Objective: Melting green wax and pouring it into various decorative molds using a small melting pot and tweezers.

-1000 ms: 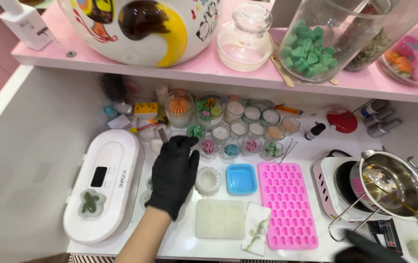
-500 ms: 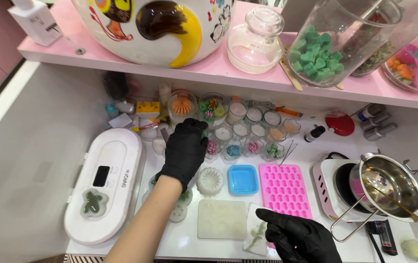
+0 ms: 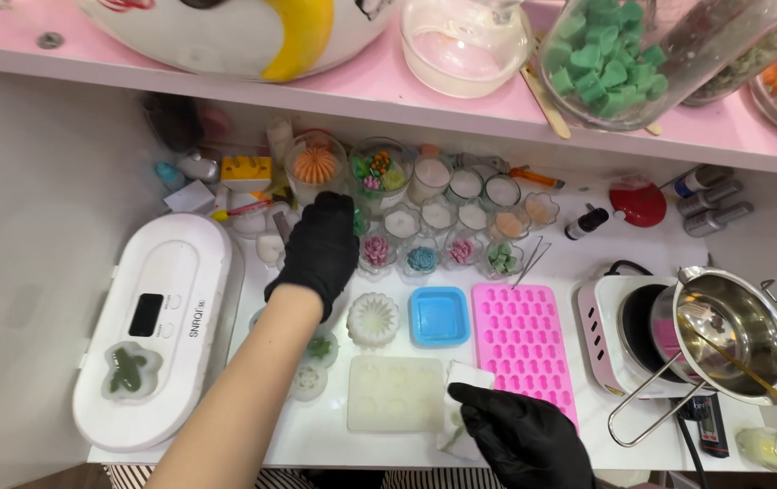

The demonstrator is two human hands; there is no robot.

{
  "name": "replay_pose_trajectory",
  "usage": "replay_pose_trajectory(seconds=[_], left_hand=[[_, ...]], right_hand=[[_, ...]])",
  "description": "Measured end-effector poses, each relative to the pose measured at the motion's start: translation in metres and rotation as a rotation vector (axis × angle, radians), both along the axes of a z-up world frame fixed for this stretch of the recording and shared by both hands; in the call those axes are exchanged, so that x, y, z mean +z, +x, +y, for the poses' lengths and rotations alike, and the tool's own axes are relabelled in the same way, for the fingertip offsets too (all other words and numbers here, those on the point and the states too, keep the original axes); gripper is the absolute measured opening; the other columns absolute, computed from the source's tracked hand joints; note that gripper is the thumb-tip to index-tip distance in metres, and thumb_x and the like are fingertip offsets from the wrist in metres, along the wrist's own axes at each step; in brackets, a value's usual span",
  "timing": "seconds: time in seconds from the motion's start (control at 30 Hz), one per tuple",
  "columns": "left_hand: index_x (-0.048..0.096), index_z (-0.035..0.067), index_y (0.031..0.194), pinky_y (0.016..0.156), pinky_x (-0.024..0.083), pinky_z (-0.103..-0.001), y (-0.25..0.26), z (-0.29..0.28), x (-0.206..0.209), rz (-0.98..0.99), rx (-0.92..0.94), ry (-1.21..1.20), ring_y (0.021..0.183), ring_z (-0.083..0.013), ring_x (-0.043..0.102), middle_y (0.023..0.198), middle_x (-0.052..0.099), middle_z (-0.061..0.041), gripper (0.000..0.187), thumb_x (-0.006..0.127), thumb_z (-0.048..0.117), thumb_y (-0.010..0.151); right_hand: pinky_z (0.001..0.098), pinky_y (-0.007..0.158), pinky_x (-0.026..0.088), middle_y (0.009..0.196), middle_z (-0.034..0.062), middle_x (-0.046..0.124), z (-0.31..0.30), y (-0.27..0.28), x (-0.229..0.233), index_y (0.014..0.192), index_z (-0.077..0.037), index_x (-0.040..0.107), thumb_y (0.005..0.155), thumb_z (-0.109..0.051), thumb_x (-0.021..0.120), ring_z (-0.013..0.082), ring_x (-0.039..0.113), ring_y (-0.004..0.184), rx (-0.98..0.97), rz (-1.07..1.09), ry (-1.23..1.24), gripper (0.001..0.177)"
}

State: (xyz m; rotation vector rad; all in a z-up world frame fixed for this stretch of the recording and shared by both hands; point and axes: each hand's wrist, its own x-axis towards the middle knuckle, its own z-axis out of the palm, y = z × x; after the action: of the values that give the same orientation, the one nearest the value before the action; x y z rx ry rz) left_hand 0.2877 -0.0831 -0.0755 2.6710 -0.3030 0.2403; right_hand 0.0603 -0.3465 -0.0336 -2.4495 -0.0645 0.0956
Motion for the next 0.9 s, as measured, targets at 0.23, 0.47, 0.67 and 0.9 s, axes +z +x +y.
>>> replay_pose_trajectory(seconds=[0.23,0.47,0.67,0.9], left_hand=[[0.058,0.009,0.120,0.095,0.050,-0.053,0.015,-0.014,-0.006,0.126,0.032,0.012,0.116,-0.0392,0.059,0.123,0.057,-0.016,0.048,0.078,0.024,0.080],[0.063,0.009,0.127,0.093,0.050,-0.047,-0.005,-0.005,0.029,-0.013,-0.002,-0.090,0.113,-0.0370,0.060,0.121,0.063,-0.015,0.061,0.084,0.021,0.071],[0.064,0.006,0.123,0.087,0.052,-0.045,-0.054,-0.021,0.114,-0.085,-0.099,-0.245,0.105,-0.0374,0.063,0.114,0.066,-0.017,0.054,0.085,0.022,0.075],[0.063,0.006,0.124,0.091,0.054,-0.039,-0.122,-0.084,0.169,-0.063,-0.500,-0.476,0.107,-0.0294,0.067,0.115,0.069,-0.012,0.059,0.087,0.030,0.075]], right_hand=[[0.0292,0.062,0.062,0.094,0.0034,0.083,-0.014,0.001,-0.027,0.123,-0.013,0.074,0.089,-0.011,0.072,0.0174,0.075,0.076,0.234,-0.055,0.289,0.033],[0.0285,0.054,0.058,0.070,-0.0004,0.075,-0.006,0.016,-0.006,0.121,-0.019,0.078,0.089,-0.014,0.079,0.0147,0.074,0.058,0.244,-0.038,0.160,0.032],[0.0300,0.059,0.059,0.074,0.0028,0.071,0.004,0.022,0.019,0.125,-0.019,0.078,0.090,-0.012,0.079,0.0153,0.072,0.065,0.174,-0.111,0.128,0.037],[0.0411,0.108,0.051,0.138,0.0217,0.058,-0.009,0.011,0.050,0.133,-0.003,0.058,0.074,-0.005,0.077,0.0353,0.062,0.127,-0.178,-0.702,0.216,0.062]])
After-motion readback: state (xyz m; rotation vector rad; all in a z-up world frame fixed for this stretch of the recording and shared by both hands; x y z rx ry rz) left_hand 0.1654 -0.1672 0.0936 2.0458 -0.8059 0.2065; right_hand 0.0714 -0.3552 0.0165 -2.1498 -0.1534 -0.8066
